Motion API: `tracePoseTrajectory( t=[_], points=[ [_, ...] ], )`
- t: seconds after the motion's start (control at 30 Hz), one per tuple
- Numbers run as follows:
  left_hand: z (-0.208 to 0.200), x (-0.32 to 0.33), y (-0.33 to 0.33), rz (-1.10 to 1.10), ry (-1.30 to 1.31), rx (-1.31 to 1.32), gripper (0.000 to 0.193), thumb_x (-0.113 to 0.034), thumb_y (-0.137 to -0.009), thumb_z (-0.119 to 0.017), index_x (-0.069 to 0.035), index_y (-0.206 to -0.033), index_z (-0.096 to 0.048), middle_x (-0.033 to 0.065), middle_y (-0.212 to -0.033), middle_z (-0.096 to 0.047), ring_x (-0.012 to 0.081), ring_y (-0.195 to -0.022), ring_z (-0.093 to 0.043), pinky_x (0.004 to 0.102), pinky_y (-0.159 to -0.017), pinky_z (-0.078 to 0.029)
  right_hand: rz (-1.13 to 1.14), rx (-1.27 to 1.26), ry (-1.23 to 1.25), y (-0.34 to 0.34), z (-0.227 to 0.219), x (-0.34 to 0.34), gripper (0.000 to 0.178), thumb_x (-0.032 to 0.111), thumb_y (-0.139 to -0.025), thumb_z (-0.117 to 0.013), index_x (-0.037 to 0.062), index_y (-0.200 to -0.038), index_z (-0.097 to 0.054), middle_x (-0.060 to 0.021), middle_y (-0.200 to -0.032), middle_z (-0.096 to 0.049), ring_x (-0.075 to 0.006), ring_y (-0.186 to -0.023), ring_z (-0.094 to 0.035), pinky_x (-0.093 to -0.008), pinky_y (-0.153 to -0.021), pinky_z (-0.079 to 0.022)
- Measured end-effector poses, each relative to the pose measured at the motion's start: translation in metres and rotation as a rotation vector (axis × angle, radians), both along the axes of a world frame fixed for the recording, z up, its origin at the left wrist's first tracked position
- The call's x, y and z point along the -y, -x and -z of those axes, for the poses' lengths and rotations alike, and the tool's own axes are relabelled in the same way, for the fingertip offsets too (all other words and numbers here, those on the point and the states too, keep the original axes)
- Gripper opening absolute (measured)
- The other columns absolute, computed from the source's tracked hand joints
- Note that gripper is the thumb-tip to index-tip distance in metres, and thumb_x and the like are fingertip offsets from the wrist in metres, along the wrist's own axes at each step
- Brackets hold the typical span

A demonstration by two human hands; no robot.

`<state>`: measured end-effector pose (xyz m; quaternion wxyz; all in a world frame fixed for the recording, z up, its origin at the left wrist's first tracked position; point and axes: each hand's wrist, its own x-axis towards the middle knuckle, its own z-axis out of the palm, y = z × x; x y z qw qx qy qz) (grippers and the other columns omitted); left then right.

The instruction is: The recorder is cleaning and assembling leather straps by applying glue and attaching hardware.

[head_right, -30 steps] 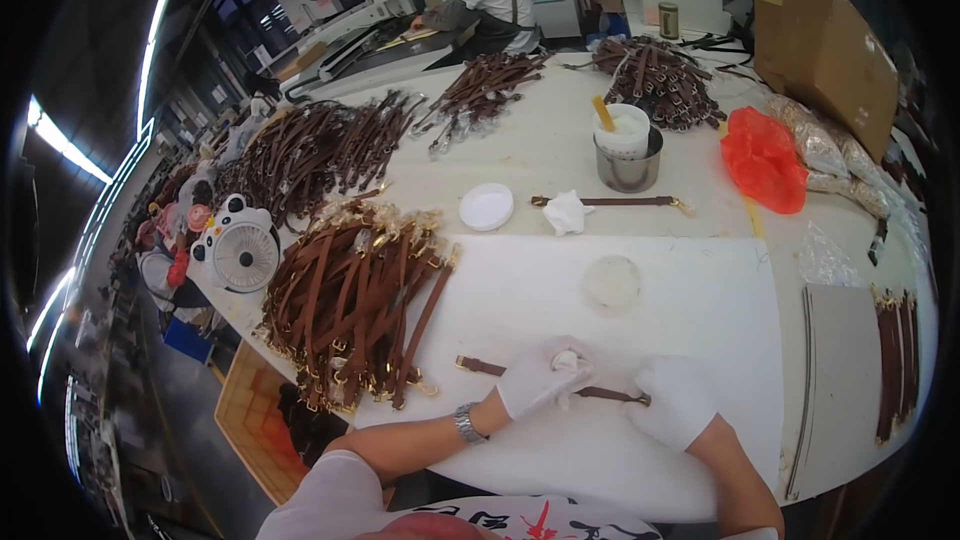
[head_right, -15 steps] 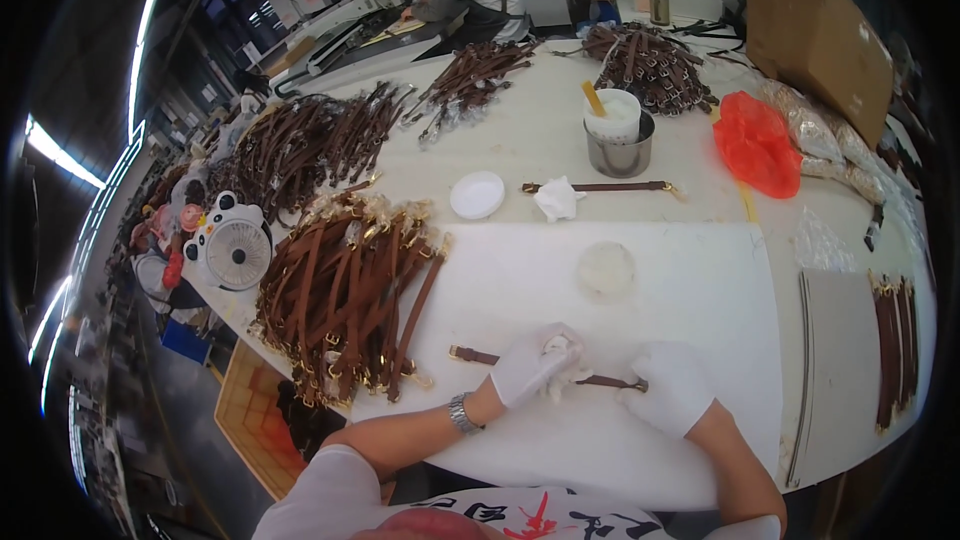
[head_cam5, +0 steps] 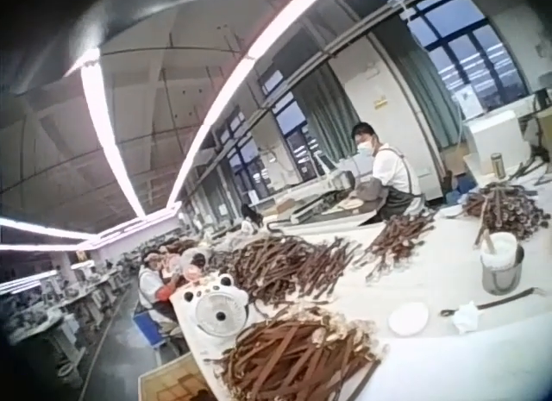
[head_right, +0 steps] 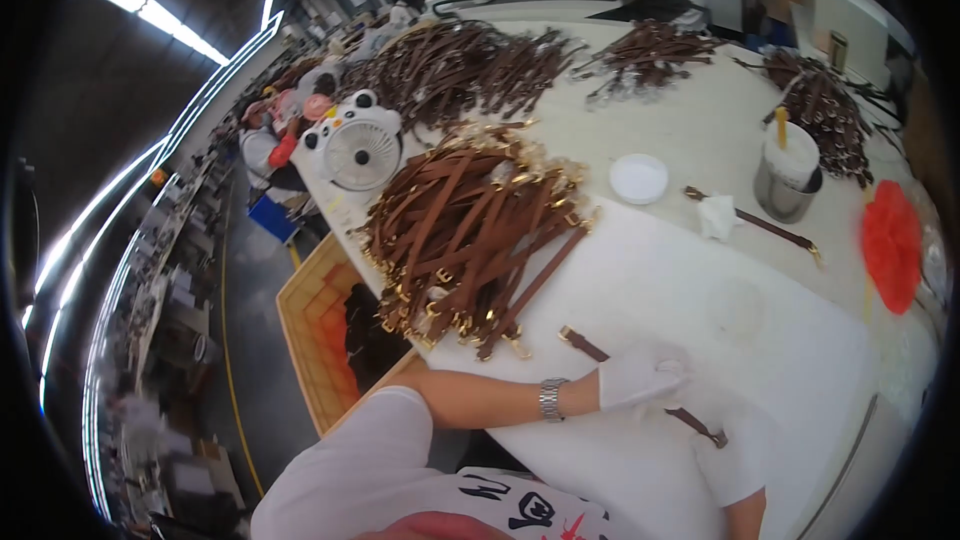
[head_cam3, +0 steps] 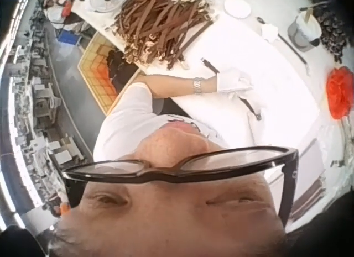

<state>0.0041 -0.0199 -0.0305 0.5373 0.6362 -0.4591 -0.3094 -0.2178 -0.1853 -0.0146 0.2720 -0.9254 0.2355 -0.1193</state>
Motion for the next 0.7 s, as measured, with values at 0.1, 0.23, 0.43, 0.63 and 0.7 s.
tracePoseTrajectory(
  t=[0.1, 0.23, 0.43, 0.63, 0.7],
  points=[
    [-0.011, -0.025, -0.007, -0.057, -0.098, -0.088, 0.037, -0.034, -0.105, -0.071, 0.002, -0.095, -0.067, 0.0063, -0.082, -0.066, 0.0119, -0.078, -0.055, 0.0323, -0.077, -0.052, -0.12, -0.017, 0.002, -0.033, -0.027, -0.014, 0.023, 0.015, -0.069, -0.086, 0.0025, -0.074, -0.067, -0.0153, -0.076, -0.062, -0.0371, -0.076, -0.062, -0.049, -0.069, -0.049],
    [-0.032, -0.011, -0.002, -0.001, -0.304, -0.114, 0.038, -0.036, -0.104, -0.072, 0.001, -0.099, -0.07, 0.0043, -0.082, -0.067, 0.0117, -0.077, -0.057, 0.0327, -0.074, -0.053, -0.176, -0.046, 0.05, -0.025, -0.04, -0.009, 0.023, 0.018, -0.07, -0.087, 0.003, -0.071, -0.069, -0.0163, -0.077, -0.063, -0.038, -0.077, -0.063, -0.0504, -0.071, -0.05],
    [-0.023, -0.009, -0.002, -0.004, -0.301, -0.051, 0.035, -0.038, -0.102, -0.075, -0.003, -0.098, -0.073, 0.0021, -0.078, -0.067, 0.0093, -0.071, -0.06, 0.0304, -0.067, -0.053, -0.215, -0.047, 0.136, -0.022, -0.037, -0.003, 0.032, 0.024, -0.07, -0.088, 0.0028, -0.067, -0.065, -0.0177, -0.076, -0.063, -0.0397, -0.077, -0.062, -0.0521, -0.071, -0.049],
    [-0.033, -0.017, 0.001, 0.094, -0.345, -0.036, 0.028, -0.035, -0.102, -0.075, -0.007, -0.098, -0.075, -0.0007, -0.071, -0.064, 0.0064, -0.054, -0.054, 0.0274, -0.05, -0.047, -0.23, -0.04, 0.125, -0.025, -0.039, -0.004, 0.032, 0.025, -0.07, -0.088, 0.002, -0.067, -0.065, -0.019, -0.075, -0.063, -0.0406, -0.076, -0.062, -0.0527, -0.07, -0.049],
    [-0.028, -0.018, 0.003, 0.101, -0.302, -0.044, 0.029, -0.036, -0.103, -0.074, -0.008, -0.098, -0.075, -0.0012, -0.071, -0.064, 0.0064, -0.053, -0.054, 0.027, -0.05, -0.046, -0.24, -0.049, 0.114, -0.024, -0.039, -0.004, 0.032, 0.025, -0.071, -0.088, 0.0019, -0.067, -0.066, -0.0194, -0.075, -0.063, -0.0407, -0.075, -0.063, -0.0529, -0.07, -0.049]
  ],
)
